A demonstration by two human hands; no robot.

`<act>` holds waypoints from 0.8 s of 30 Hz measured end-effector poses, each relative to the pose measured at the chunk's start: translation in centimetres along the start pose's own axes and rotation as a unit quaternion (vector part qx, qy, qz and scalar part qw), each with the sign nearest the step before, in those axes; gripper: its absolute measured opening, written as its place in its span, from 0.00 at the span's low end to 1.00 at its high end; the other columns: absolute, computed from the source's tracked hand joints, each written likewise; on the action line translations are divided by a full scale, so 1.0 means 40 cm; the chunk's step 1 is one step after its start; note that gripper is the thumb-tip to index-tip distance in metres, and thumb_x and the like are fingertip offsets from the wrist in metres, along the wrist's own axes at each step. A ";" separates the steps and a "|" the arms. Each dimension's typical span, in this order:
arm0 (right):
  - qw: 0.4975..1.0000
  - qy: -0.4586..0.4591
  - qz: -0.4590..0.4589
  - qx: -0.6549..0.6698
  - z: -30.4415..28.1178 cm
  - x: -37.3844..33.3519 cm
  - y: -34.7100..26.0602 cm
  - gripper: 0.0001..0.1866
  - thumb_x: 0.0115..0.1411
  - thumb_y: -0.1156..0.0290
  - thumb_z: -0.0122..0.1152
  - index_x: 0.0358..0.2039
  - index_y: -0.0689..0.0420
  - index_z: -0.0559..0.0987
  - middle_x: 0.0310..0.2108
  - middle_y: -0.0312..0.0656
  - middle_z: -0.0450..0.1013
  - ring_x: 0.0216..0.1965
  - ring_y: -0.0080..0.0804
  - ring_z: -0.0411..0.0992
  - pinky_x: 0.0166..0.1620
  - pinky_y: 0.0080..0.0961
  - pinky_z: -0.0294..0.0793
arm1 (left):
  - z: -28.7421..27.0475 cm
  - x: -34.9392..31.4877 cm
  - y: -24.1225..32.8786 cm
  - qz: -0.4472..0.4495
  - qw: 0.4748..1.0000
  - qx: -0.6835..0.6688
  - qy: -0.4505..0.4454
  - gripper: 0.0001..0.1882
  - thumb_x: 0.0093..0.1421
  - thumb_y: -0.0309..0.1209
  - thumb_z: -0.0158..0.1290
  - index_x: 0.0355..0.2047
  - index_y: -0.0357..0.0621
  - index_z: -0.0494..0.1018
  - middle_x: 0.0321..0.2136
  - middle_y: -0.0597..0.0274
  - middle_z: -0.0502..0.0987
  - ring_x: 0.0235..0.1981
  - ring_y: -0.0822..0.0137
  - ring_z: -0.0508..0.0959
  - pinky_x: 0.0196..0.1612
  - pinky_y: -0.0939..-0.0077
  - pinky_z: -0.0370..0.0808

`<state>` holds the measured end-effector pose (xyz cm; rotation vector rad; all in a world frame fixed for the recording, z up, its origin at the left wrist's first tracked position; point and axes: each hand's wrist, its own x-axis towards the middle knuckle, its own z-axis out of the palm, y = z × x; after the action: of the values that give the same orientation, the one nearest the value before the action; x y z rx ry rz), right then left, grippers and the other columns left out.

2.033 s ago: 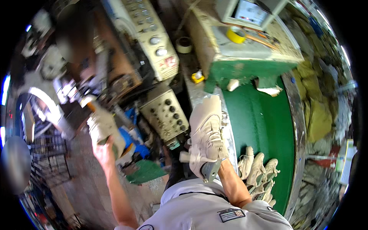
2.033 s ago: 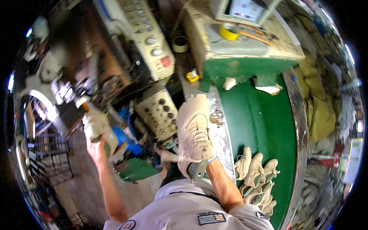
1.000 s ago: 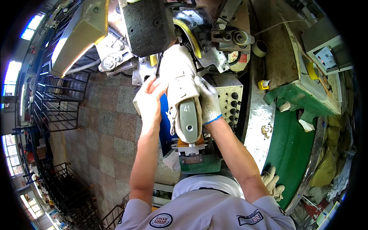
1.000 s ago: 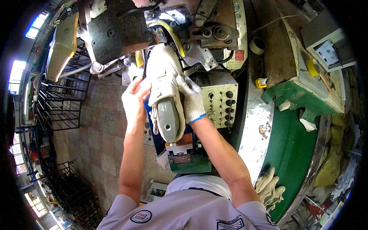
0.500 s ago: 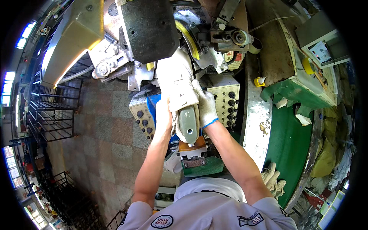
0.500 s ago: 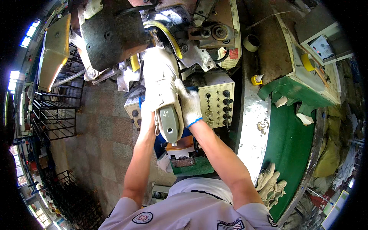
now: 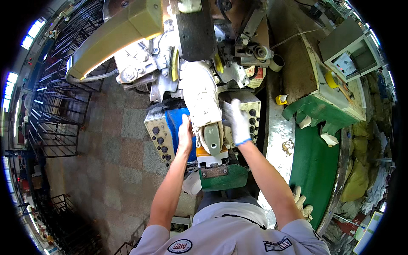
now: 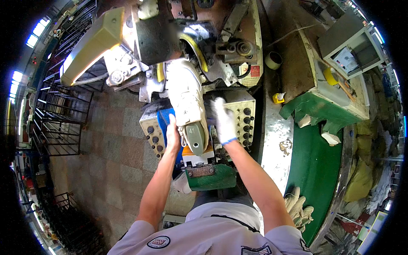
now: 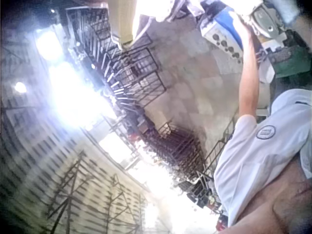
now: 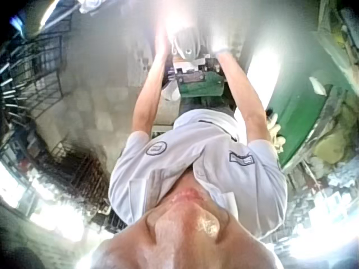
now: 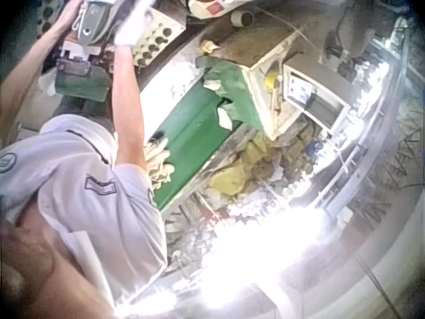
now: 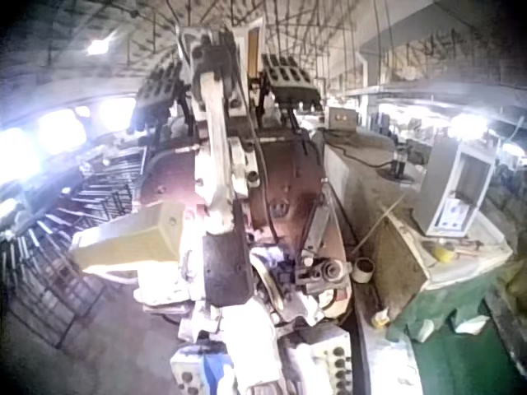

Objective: The person operates a lasting machine by positioning shoe uppers on a mold and engaging the mechanism, then places the lasted shoes onto a conveyor belt.

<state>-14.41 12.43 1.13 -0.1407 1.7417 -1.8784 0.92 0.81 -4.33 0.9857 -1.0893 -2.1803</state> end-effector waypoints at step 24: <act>0.993 -0.047 0.074 0.075 -0.433 -0.348 -0.135 0.30 0.68 0.60 0.59 0.61 0.71 0.68 0.50 0.58 0.76 0.47 0.47 0.80 0.43 0.35 0.83 | -0.132 -0.508 0.222 -0.045 0.972 0.202 0.115 0.20 0.57 0.32 0.60 0.47 0.31 0.78 0.35 0.57 0.82 0.31 0.70 0.81 0.36 0.77 0.76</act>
<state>-12.29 34.18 7.81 -0.0408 1.5000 -1.8539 18.46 7.67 8.49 1.4508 -1.4270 -1.8855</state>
